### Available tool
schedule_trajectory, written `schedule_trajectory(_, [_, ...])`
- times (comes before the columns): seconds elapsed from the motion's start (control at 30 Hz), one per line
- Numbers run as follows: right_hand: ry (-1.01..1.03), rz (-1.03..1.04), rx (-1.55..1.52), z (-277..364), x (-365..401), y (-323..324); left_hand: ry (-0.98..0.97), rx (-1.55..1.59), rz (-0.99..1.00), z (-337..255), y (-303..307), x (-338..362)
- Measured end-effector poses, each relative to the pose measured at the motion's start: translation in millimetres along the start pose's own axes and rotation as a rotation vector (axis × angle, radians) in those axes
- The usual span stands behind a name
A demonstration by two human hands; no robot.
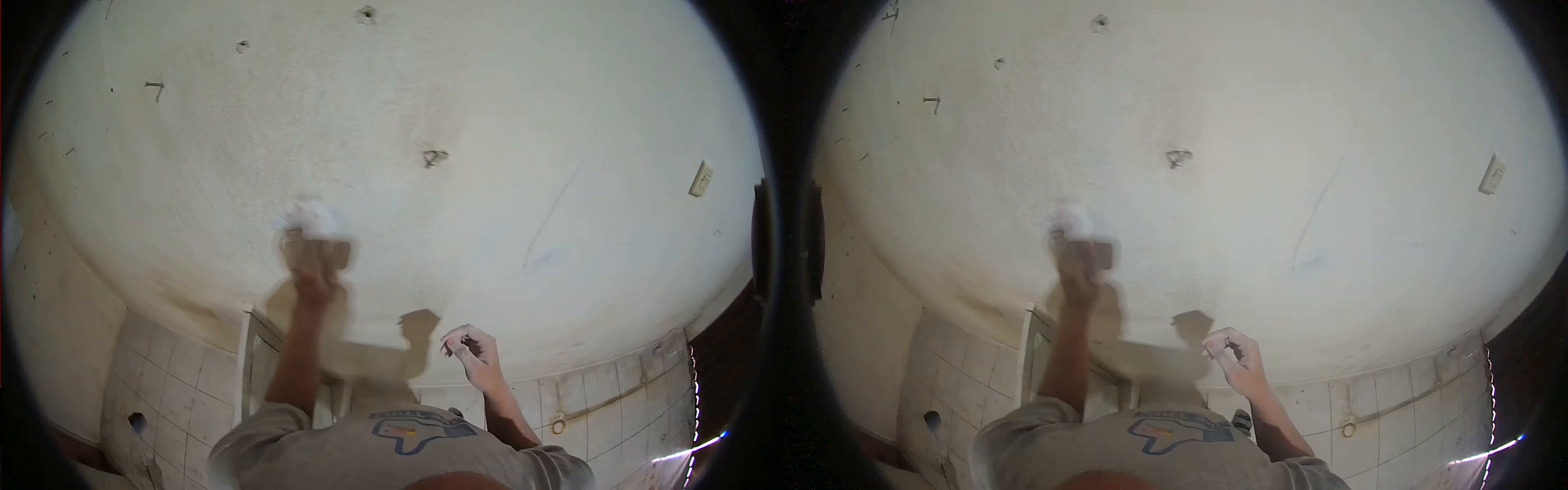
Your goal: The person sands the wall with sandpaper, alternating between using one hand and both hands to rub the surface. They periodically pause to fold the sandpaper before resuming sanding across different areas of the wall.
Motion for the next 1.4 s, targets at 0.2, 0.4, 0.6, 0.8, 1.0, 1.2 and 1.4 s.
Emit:
schedule_trajectory(0.2, [-0.019, 0.02, -0.024, -8, 13, 49, 0.405, 0.203, -0.162, 0, 8, -45])
schedule_trajectory(0.4, [-0.038, 0.057, 0.0, -21, 29, 85, 0.128, 0.294, -0.15, -161, 13, -32])
schedule_trajectory(0.6, [-0.086, -0.021, -0.087, -16, 36, 125, 0.373, 0.086, -0.161, -111, 40, -30])
schedule_trajectory(0.8, [-0.11, -0.003, -0.109, -21, 28, 113, 0.398, 0.253, -0.474, -80, 91, -66])
schedule_trajectory(1.0, [-0.072, -0.066, -0.078, -22, 14, 65, 0.662, 0.155, 0.362, -77, -20, 20])
schedule_trajectory(1.2, [0.198, -0.354, 0.477, 18, 13, 47, 0.434, 0.029, -0.502, 51, 111, -70])
schedule_trajectory(1.4, [0.164, -0.413, 0.434, 16, -3, 1, -0.046, 0.273, -0.462, 47, 59, -91])
Point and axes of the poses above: each hand's wrist, its own x-axis away from the middle knuckle, its own y-axis out of the back of the hand, z = x × y, the point moved 6 cm from there along -x, towards the middle knuckle, and after that the axes turned 1 degree about -y, right-handed, at the moved point
